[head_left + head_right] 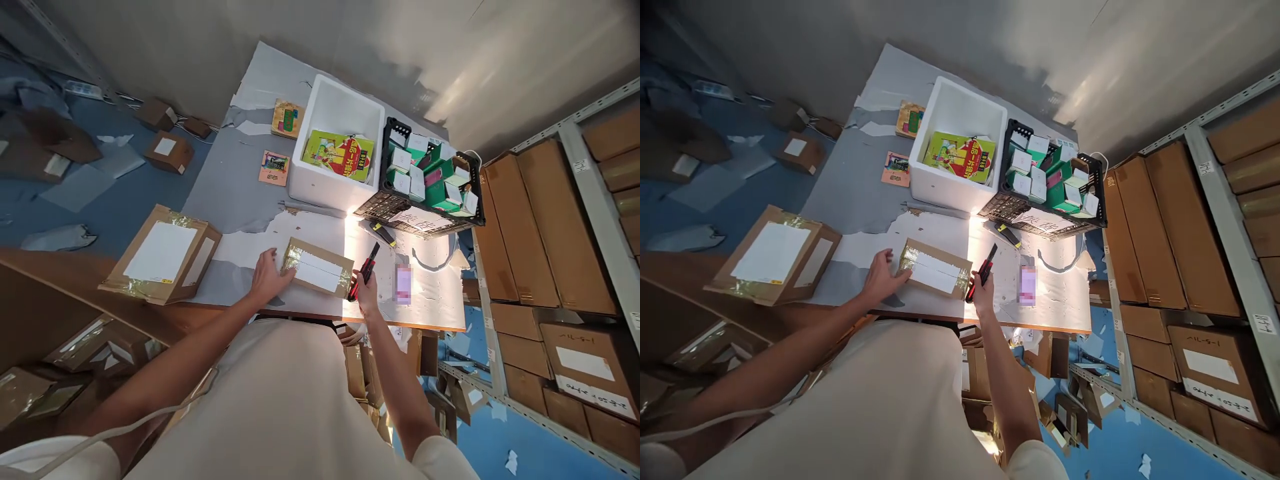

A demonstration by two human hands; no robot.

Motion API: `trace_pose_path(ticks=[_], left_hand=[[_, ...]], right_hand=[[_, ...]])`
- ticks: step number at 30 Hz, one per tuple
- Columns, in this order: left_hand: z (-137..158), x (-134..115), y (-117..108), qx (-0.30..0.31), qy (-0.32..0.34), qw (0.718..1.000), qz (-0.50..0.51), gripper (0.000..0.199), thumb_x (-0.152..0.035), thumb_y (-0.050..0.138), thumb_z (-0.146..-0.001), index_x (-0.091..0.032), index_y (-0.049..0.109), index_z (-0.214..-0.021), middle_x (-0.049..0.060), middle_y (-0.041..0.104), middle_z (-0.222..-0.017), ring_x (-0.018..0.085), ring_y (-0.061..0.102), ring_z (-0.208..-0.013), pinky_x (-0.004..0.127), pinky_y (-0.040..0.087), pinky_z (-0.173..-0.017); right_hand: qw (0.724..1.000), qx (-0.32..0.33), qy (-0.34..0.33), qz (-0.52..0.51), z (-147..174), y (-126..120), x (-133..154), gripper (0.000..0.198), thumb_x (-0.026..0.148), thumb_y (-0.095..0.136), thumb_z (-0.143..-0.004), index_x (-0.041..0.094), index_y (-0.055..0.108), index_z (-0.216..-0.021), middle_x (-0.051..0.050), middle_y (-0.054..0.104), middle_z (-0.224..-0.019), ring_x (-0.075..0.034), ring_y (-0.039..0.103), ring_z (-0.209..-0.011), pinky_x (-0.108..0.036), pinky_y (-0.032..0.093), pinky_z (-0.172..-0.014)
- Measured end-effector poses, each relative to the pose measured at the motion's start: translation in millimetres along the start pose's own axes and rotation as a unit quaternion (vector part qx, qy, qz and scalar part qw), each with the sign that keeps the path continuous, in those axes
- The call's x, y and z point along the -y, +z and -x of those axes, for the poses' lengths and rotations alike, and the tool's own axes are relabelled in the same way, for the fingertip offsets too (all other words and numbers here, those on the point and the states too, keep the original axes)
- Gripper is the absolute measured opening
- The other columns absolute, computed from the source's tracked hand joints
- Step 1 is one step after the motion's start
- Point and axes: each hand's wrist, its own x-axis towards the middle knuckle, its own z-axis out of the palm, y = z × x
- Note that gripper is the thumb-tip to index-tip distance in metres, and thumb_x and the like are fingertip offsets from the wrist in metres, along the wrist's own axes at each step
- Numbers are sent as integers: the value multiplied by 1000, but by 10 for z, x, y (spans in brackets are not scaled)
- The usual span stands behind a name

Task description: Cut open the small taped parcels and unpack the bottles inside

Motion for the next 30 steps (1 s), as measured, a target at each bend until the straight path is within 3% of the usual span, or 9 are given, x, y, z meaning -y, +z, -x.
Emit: trace_pose_path(ticks=[2,4,7,11,22,27,30], left_hand=[[-67,-104,-13,-12,128,990,-51,80,-34,63,-69,-13,31,-139,19,37,-143,34,35,-133,45,33,-107],[-205,-242,-9,58,267,956,-111,84,-32,64,-67,-14,31,-142,17,26,-152,35,19,-142,47,17,-114],[-362,-387,73,146,369,904,-161,99,-53,68,-62,-13,31,-144,20,24,-153,38,15,-142,54,1,-114],[-347,-383,224,132,372,901,-183,117,-71,68,-53,-10,30,-145,24,25,-151,40,19,-140,59,-5,-112],[-271,-334,235,127,352,914,-158,117,-67,74,-48,-15,33,-144,21,30,-150,41,23,-139,56,-1,-113],[-261,-341,214,131,340,920,-144,114,-64,76,-48,-15,35,-143,20,33,-149,41,24,-139,55,2,-114],[-263,-342,214,133,337,919,-153,115,-65,75,-48,-16,34,-143,20,32,-149,40,23,-139,54,0,-114]], right_hand=[[999,8,1,44,74,-132,-10,42,45,58,-80,22,52,-114,4,58,-68,-10,57,-55,-22,48,-50],[996,29,12,79,200,-284,-53,53,47,58,-79,22,47,-126,5,57,-69,-8,54,-47,-22,47,-46],[990,88,39,99,381,-454,-150,72,49,56,-81,27,28,-144,4,60,-80,-8,56,-46,-23,49,-43],[988,108,50,97,483,-479,-241,75,49,55,-83,31,23,-148,3,60,-85,-7,57,-48,-22,49,-43],[986,130,82,59,581,-372,-117,76,45,58,-81,29,26,-148,3,58,-78,-8,57,-45,-22,47,-39],[994,72,78,40,590,-392,-120,78,46,57,-82,31,20,-150,4,58,-78,-7,55,-45,-22,48,-41],[991,87,87,48,567,-385,-129,77,45,57,-81,30,23,-149,4,57,-76,-7,53,-43,-22,47,-40]])
